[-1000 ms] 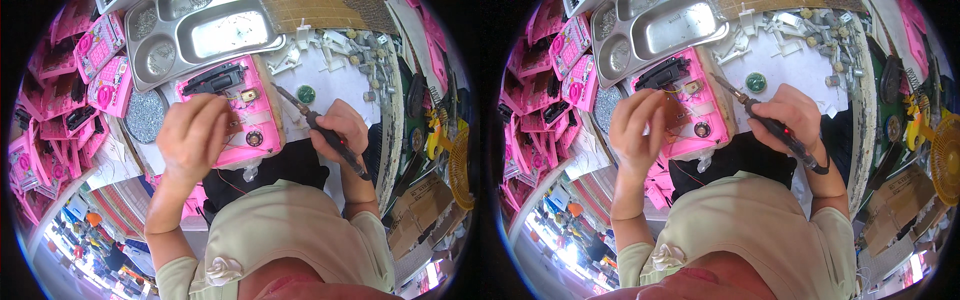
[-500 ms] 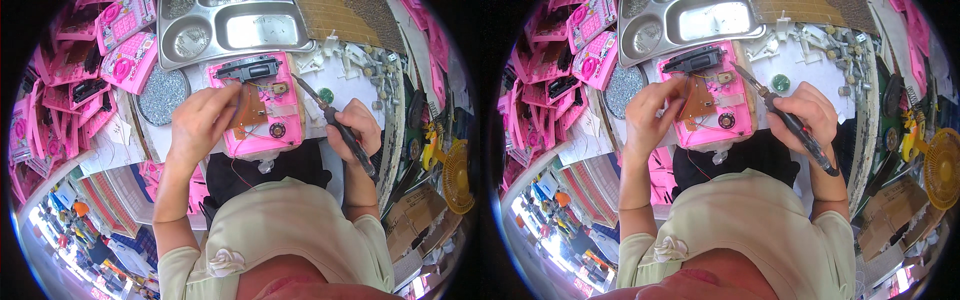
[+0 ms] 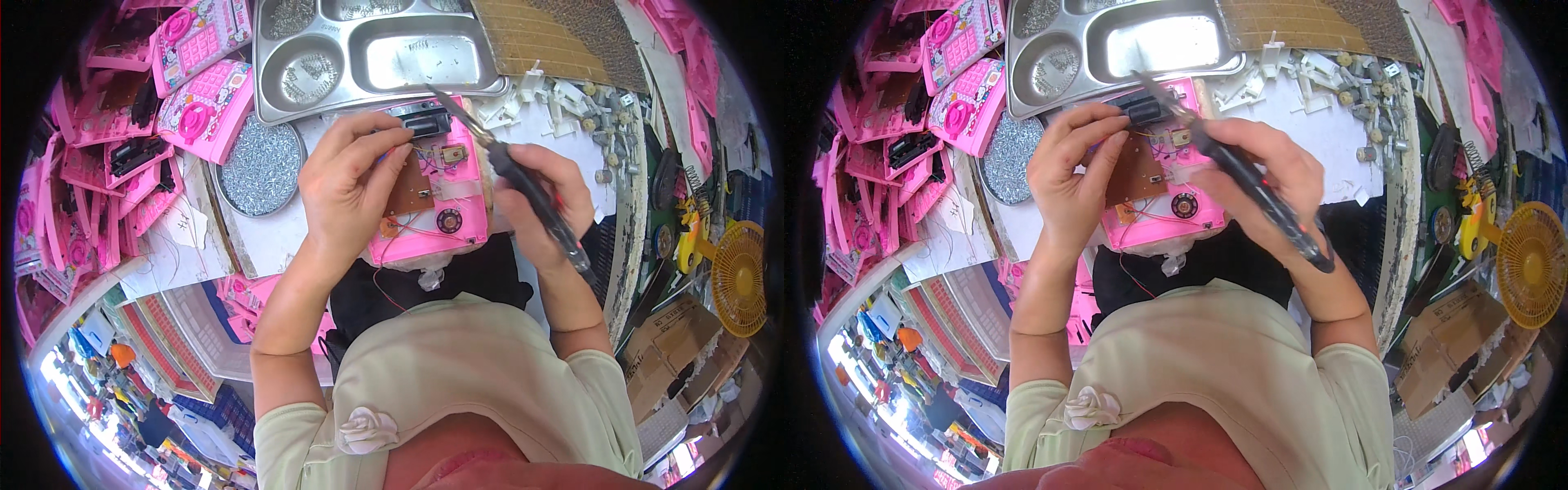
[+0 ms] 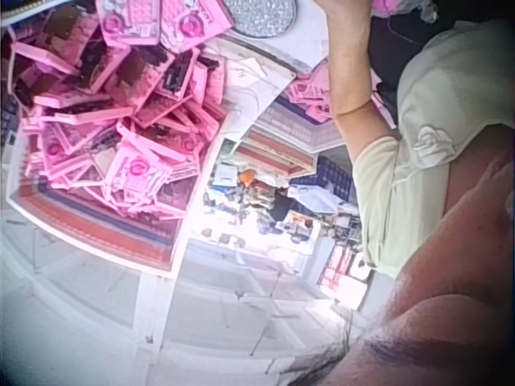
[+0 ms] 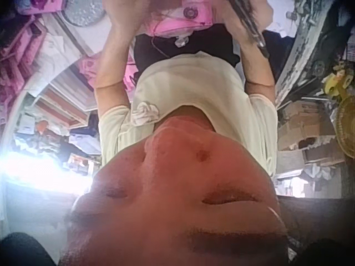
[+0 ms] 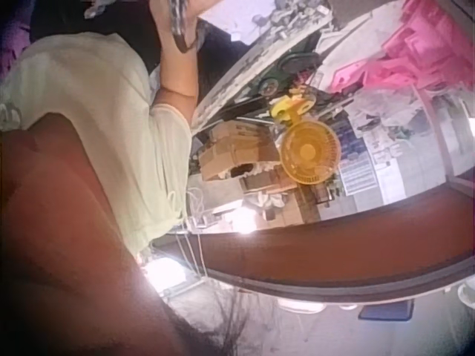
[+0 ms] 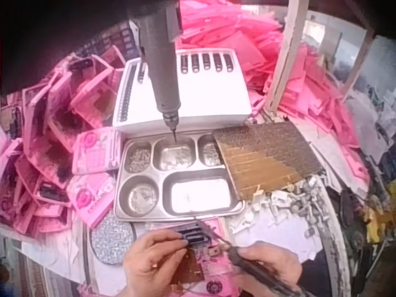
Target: Assemble pink plastic toy units by soldering electronic components and fastening the casing with screws.
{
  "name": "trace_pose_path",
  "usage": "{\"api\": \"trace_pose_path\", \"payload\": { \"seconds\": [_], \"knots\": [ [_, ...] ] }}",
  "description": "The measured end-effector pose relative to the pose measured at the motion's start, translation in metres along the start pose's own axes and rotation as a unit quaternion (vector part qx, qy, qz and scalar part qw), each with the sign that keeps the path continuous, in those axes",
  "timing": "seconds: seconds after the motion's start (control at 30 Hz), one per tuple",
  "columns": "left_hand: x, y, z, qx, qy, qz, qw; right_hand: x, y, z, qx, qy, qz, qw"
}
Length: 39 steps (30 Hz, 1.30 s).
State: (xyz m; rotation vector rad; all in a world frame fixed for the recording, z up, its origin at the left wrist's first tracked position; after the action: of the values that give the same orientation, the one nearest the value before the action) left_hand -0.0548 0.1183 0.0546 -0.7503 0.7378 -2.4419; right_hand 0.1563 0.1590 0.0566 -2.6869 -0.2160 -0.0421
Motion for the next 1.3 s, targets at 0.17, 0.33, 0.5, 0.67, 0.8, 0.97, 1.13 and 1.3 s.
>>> {"api": "trace_pose_path", "payload": {
  "seconds": [0.17, 0.33, 0.5, 0.67, 0.8, 0.97, 1.13, 1.3],
  "knots": [
    [-0.008, 0.015, -0.012, 0.322, 0.122, -0.013, 0.939, -0.035, -0.013, 0.005, -0.015, 0.032, -0.048, 0.998],
    [-0.011, 0.018, -0.012, 0.356, 0.145, -0.015, 0.923, -0.049, -0.023, 0.014, -0.023, 0.007, -0.060, 0.998],
    [-0.008, 0.016, -0.011, 0.255, 0.059, -0.029, 0.965, -0.053, -0.023, 0.016, -0.036, -0.002, -0.066, 0.997],
    [-0.007, 0.018, -0.014, 0.260, 0.075, -0.034, 0.962, -0.051, -0.024, 0.018, -0.018, -0.021, 0.004, 1.000],
    [-0.009, 0.020, -0.017, 0.291, 0.111, -0.050, 0.949, -0.055, -0.027, 0.014, -0.001, -0.002, -0.055, 0.998],
    [-0.013, 0.022, -0.017, 0.320, 0.155, -0.071, 0.932, -0.055, -0.025, 0.020, 0.002, 0.034, -0.060, 0.998],
    [-0.015, 0.023, -0.014, 0.390, 0.230, -0.057, 0.890, -0.055, -0.026, 0.013, 0.054, 0.029, -0.005, 0.998],
    [-0.009, 0.021, -0.016, 0.389, 0.199, -0.069, 0.897, -0.041, -0.014, 0.013, 0.059, 0.080, 0.003, 0.995]
  ]
}}
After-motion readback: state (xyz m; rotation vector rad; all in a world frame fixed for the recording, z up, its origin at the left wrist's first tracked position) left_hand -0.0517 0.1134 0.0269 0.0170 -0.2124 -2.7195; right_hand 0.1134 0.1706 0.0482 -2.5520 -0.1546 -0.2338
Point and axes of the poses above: each hand's wrist, its own y-axis away from the middle knuckle, its own x-axis out of the back of the hand, z = x × y, the point moved 6 cm from there along -y, towards the middle knuckle, and after that the axes turned 12 degrees about z, right-handed, at the moved point
